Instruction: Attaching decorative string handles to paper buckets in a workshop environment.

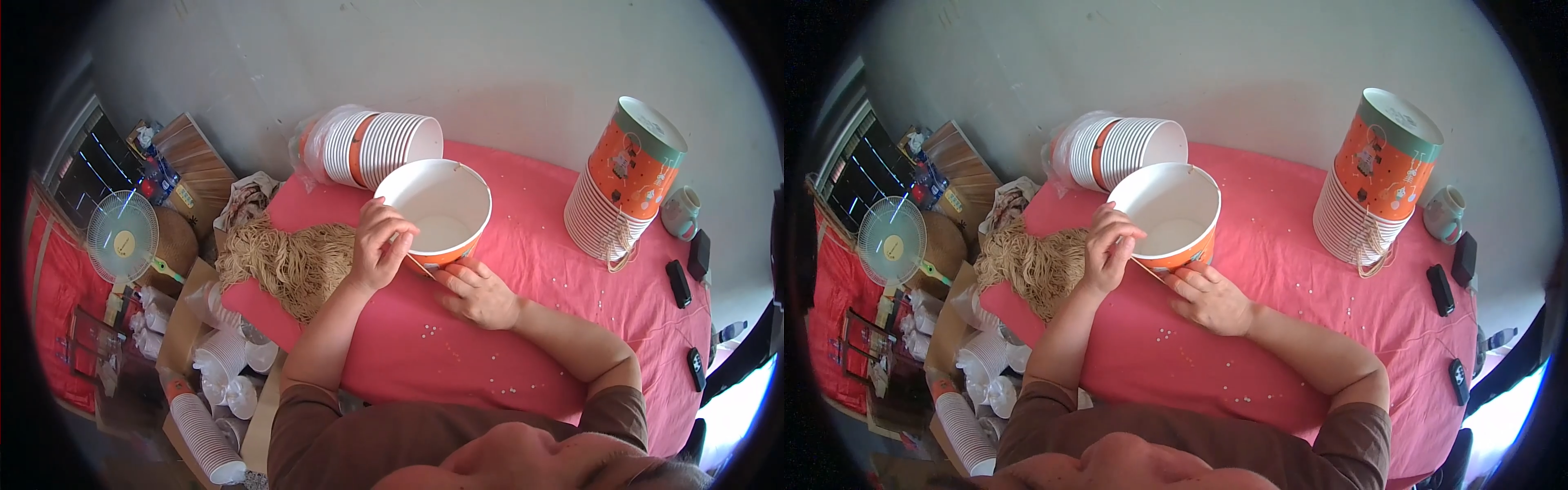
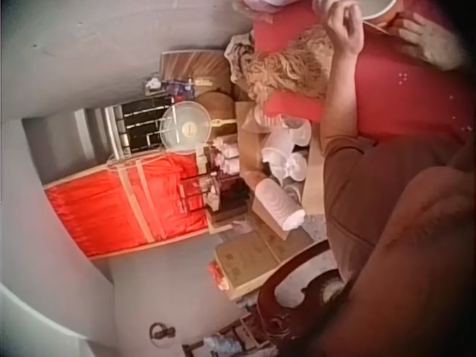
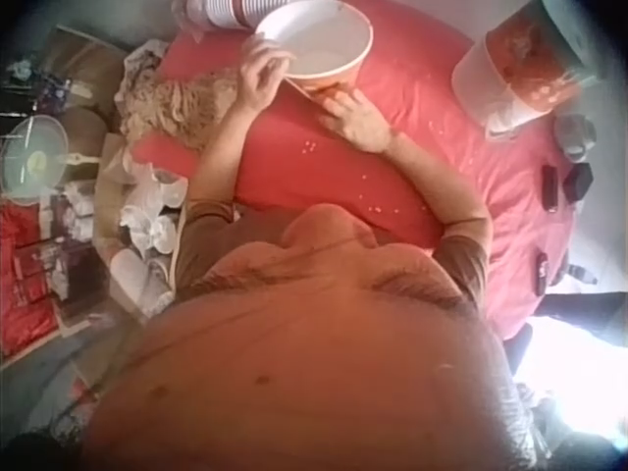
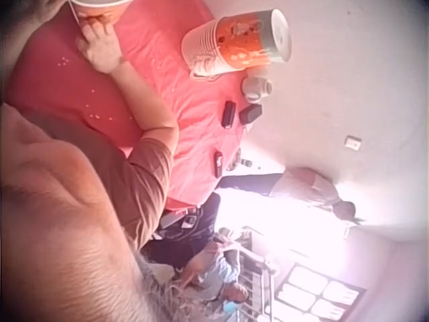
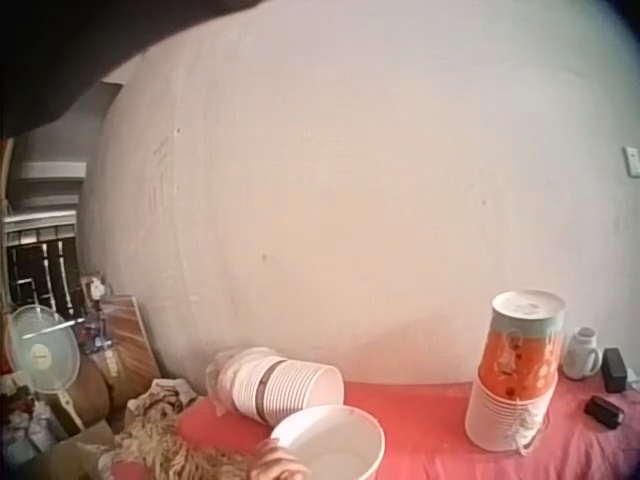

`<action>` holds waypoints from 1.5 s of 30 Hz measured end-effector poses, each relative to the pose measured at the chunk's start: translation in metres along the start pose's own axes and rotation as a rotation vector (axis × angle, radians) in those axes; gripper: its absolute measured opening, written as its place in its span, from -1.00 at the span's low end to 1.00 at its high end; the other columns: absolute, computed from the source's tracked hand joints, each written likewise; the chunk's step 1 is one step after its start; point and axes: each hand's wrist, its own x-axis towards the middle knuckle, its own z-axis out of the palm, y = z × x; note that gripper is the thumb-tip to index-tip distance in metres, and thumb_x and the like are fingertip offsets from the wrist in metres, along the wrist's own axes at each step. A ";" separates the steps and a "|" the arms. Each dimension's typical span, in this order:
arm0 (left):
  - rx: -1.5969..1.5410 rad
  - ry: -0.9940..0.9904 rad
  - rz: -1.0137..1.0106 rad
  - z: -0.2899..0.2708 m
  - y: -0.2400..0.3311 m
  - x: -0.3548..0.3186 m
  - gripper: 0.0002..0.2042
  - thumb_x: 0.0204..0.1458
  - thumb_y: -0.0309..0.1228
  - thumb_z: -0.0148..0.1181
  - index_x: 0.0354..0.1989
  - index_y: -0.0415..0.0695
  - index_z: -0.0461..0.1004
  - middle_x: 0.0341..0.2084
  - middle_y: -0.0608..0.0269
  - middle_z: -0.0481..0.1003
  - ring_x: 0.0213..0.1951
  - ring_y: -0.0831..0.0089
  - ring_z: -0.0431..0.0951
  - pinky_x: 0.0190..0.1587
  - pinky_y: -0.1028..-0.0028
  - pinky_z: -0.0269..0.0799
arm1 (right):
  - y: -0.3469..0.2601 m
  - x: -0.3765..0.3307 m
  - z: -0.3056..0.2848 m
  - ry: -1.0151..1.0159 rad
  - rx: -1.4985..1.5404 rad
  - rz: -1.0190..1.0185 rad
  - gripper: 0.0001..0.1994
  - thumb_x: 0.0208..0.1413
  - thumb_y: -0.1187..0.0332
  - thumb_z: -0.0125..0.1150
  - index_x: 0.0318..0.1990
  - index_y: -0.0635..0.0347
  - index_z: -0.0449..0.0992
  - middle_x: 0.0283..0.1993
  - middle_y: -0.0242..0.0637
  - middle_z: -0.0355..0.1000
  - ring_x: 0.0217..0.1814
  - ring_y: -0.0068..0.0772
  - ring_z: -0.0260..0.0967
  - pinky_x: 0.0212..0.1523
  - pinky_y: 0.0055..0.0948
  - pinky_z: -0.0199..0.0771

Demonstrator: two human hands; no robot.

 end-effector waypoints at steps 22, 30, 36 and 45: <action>-0.829 0.224 -0.803 0.034 -0.047 -0.033 -0.31 0.27 0.12 -0.23 0.32 -0.24 0.18 0.21 0.12 0.34 0.26 0.34 0.29 0.29 0.30 0.15 | -0.002 0.003 -0.003 0.009 0.023 0.009 -0.76 -0.07 0.28 0.27 -0.20 0.01 0.66 0.13 -0.25 0.39 0.15 -0.28 0.30 0.25 -0.18 0.21; -0.813 0.225 -0.810 0.031 -0.041 -0.034 -0.30 0.25 0.14 -0.22 0.32 -0.24 0.18 0.19 0.12 0.36 0.25 0.35 0.31 0.26 0.30 0.18 | -0.005 -0.001 0.004 -0.028 0.009 0.028 -0.76 0.00 0.27 0.16 -0.16 -0.04 0.64 0.22 -0.23 0.33 0.25 -0.24 0.21 0.36 -0.12 0.11; -0.778 0.277 -0.696 0.024 -0.025 -0.018 -0.40 0.36 -0.02 -0.30 0.35 -0.30 0.09 0.31 0.01 0.17 0.35 0.28 0.11 0.37 0.30 -0.02 | -0.004 -0.001 0.005 -0.001 0.037 0.039 -0.76 0.00 0.29 0.16 -0.16 -0.01 0.64 0.22 -0.22 0.33 0.24 -0.25 0.23 0.36 -0.11 0.12; 0.037 0.093 0.039 -0.023 0.005 0.008 -0.89 -0.05 -0.62 0.15 -0.33 -0.22 0.49 -0.22 0.11 0.56 -0.03 0.14 0.52 0.10 0.18 0.40 | -0.003 0.004 -0.002 0.027 0.054 0.020 -0.74 -0.09 0.29 0.32 -0.19 0.04 0.66 0.14 -0.23 0.39 0.18 -0.24 0.29 0.26 -0.16 0.20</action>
